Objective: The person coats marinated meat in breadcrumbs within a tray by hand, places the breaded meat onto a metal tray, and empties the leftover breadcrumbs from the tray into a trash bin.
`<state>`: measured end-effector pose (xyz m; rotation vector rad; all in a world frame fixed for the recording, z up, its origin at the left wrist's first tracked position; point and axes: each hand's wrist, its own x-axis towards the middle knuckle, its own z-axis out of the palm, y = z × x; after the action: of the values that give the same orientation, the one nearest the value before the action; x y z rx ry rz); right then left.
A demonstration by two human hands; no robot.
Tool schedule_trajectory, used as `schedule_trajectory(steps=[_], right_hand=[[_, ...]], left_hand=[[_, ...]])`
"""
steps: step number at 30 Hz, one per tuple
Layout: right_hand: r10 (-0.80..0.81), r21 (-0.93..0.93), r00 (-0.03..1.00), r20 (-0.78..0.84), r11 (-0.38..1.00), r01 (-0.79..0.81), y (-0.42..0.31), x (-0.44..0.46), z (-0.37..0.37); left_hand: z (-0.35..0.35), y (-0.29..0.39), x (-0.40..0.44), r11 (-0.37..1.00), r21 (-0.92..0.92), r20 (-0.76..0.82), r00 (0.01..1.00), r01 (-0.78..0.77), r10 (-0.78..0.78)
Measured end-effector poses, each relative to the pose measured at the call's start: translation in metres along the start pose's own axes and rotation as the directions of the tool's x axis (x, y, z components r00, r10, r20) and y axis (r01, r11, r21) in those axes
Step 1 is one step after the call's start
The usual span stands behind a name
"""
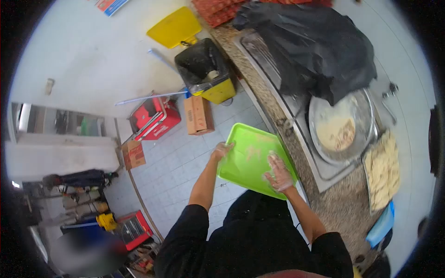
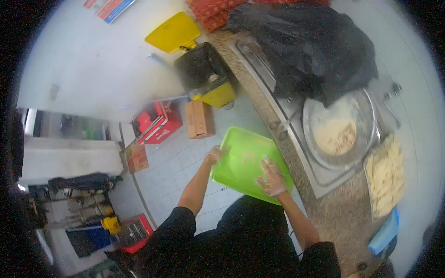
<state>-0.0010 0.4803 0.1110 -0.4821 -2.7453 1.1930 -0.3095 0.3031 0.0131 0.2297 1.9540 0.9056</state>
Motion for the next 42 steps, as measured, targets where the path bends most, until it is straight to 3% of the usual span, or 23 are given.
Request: schedule_trajectory(steps=[1, 3, 6, 9, 10, 12, 14, 16, 18, 20, 23, 24, 27, 28, 31, 33, 35, 37, 39, 41, 42], right_hand=[[0.069, 0.003, 0.998, -0.009, 0.998, -0.069, 0.006, 0.005, 0.001], [0.209, 0.004, 0.977, -0.035, 0.978, -0.209, 0.024, 0.019, 0.012], [0.41, -0.08, 0.911, 0.045, 0.911, -0.405, 0.015, 0.05, 0.015], [0.554, 0.43, 0.83, 0.06, 0.736, -0.522, 0.029, 0.096, 0.052], [0.429, 0.467, 0.897, 0.111, 0.774, -0.428, 0.121, 0.104, 0.116], [0.139, 0.235, 0.99, -0.027, 0.963, -0.128, 0.12, 0.151, 0.113], [0.205, 0.308, 0.979, -0.011, 0.932, -0.192, 0.084, 0.218, 0.095], [0.584, 0.606, 0.784, 0.209, 0.552, -0.573, 0.001, 0.288, 0.054], [0.396, 0.353, 0.901, -0.177, 0.88, -0.317, 0.051, 0.327, 0.08], [0.271, 0.2, 0.883, -0.384, 0.958, -0.207, 0.078, 0.363, 0.076], [0.492, 0.391, 0.743, -0.455, 0.859, -0.33, -0.002, 0.415, 0.021], [0.566, 0.473, 0.675, -0.473, 0.809, -0.348, -0.045, 0.451, -0.006], [0.557, 0.136, 0.577, -0.597, 0.78, -0.611, -0.111, 0.513, -0.03], [0.179, -0.099, 0.676, -0.715, 0.931, -0.351, -0.093, 0.528, -0.018], [-0.418, -0.445, 0.603, -0.679, 0.888, 0.115, -0.123, 0.594, -0.006], [-0.367, -0.428, 0.709, -0.602, 0.898, 0.102, -0.135, 0.61, -0.009], [-0.329, -0.367, 0.752, -0.57, 0.922, 0.125, -0.141, 0.622, -0.006], [-0.314, -0.266, 0.741, -0.593, 0.945, 0.188, -0.14, 0.628, -0.008], [-0.285, -0.199, 0.741, -0.608, 0.958, 0.205, -0.154, 0.623, -0.009], [-0.363, -0.373, 0.723, -0.588, 0.915, 0.156, -0.144, 0.621, -0.003], [-0.373, -0.42, 0.735, -0.566, 0.898, 0.133, -0.135, 0.621, 0.001]], left_hand=[[-0.026, -0.017, 0.007, 1.0, -0.015, -0.009, 1.0, 0.019, -0.019], [-0.07, -0.005, -0.01, 0.978, 0.01, -0.173, 0.964, 0.209, -0.204], [-0.141, -0.028, -0.018, 0.975, 0.018, -0.322, 0.924, 0.223, -0.205], [-0.204, -0.031, -0.018, 0.97, -0.074, -0.365, 0.898, 0.234, -0.244], [-0.221, -0.009, -0.027, 0.965, -0.081, -0.336, 0.905, 0.248, -0.26], [-0.254, 0.025, -0.031, 0.959, -0.048, -0.295, 0.914, 0.278, -0.279], [-0.285, 0.022, -0.004, 0.957, 0.089, -0.294, 0.925, 0.277, -0.241], [-0.316, 0.024, 0.031, 0.987, 0.012, -0.316, 0.937, 0.162, -0.15], [-0.337, 0.047, 0.07, 0.961, -0.27, -0.33, 0.943, -0.059, -0.034], [-0.369, 0.069, 0.111, 0.862, -0.408, -0.418, 0.901, -0.299, 0.115], [-0.41, 0.099, 0.135, 0.827, -0.491, -0.417, 0.907, -0.272, 0.051], [-0.419, 0.105, 0.139, 0.849, -0.398, -0.506, 0.855, -0.347, 0.113], [-0.437, 0.067, 0.184, 0.869, -0.476, -0.394, 0.916, -0.133, -0.076], [-0.431, 0.032, 0.208, 0.85, -0.511, -0.384, 0.919, -0.128, -0.092], [-0.392, -0.093, 0.276, 0.859, -0.481, -0.449, 0.891, -0.178, -0.067], [-0.382, -0.117, 0.24, 0.804, -0.581, -0.153, 0.954, 0.126, -0.259], [-0.366, -0.124, 0.193, 0.661, -0.691, -0.029, 0.903, 0.293, -0.43], [-0.363, -0.125, 0.146, 0.69, -0.538, 0.037, 0.832, 0.484, -0.554], [-0.335, -0.206, 0.146, 0.794, -0.335, 0.047, 0.85, 0.508, -0.524], [-0.307, -0.284, 0.153, 0.921, -0.125, 0.008, 0.929, 0.368, -0.37], [-0.309, -0.283, 0.14, 0.893, -0.151, 0.024, 0.905, 0.423, -0.425]])
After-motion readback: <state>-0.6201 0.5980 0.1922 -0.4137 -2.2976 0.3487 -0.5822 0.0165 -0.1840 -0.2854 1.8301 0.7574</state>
